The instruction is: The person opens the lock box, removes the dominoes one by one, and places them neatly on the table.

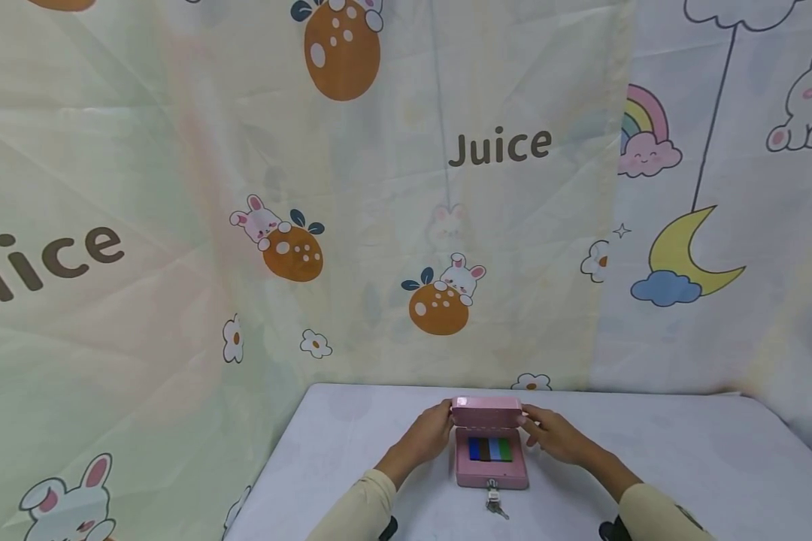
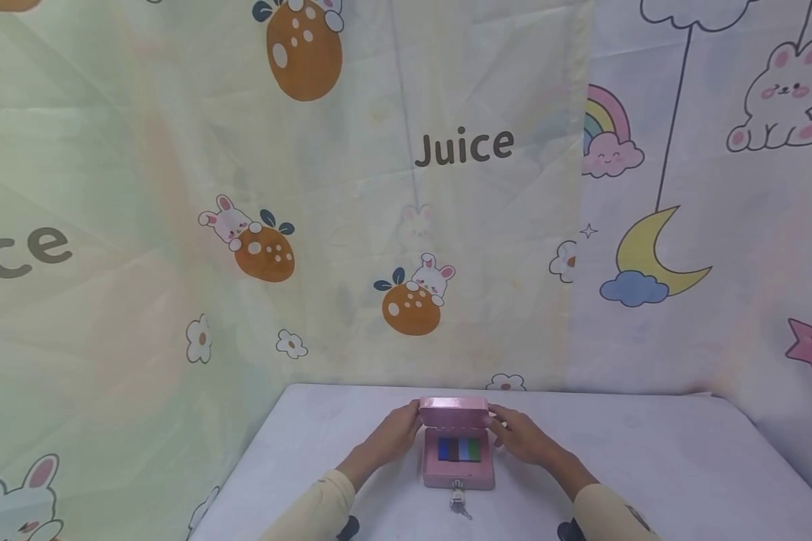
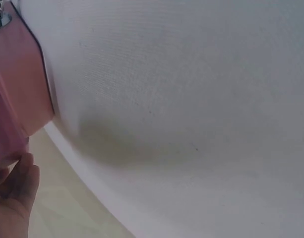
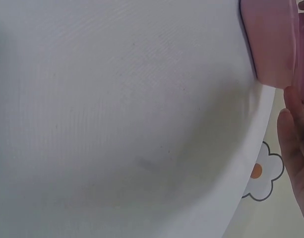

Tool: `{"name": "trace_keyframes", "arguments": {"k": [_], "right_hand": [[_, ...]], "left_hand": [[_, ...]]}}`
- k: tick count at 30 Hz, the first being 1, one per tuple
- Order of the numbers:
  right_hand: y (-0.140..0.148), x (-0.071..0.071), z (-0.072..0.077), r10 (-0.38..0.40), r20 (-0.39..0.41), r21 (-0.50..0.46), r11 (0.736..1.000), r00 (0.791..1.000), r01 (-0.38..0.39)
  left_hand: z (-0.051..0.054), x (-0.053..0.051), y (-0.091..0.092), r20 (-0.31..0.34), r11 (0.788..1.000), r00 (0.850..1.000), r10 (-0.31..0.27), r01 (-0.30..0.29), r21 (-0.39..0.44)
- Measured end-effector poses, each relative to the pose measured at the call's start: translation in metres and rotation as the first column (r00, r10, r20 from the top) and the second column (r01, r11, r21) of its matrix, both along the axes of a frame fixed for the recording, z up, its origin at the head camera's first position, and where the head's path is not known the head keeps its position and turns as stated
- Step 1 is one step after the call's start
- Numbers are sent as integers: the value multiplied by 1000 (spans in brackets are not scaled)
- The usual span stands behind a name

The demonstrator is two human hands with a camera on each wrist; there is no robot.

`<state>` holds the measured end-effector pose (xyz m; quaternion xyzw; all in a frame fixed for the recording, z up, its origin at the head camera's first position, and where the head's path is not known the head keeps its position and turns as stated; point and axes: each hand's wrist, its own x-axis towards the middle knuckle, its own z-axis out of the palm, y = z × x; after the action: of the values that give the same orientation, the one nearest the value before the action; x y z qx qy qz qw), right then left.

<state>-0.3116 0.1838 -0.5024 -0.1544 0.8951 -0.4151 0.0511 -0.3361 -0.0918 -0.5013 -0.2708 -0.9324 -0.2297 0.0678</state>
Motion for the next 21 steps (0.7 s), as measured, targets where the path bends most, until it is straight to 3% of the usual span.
{"name": "trace_keyframes", "arguments": {"k": [14,21], "right_hand": [[-4,-11,-8,-91,-28,29,995,995,92],[-8,-17,-8,-131,-31,42,990,991,133]], "left_hand": [[-4,-9,4,47,999,997,54,-53,-11],[-6,-13,7,34,996,996,76,-74,-52]]}}
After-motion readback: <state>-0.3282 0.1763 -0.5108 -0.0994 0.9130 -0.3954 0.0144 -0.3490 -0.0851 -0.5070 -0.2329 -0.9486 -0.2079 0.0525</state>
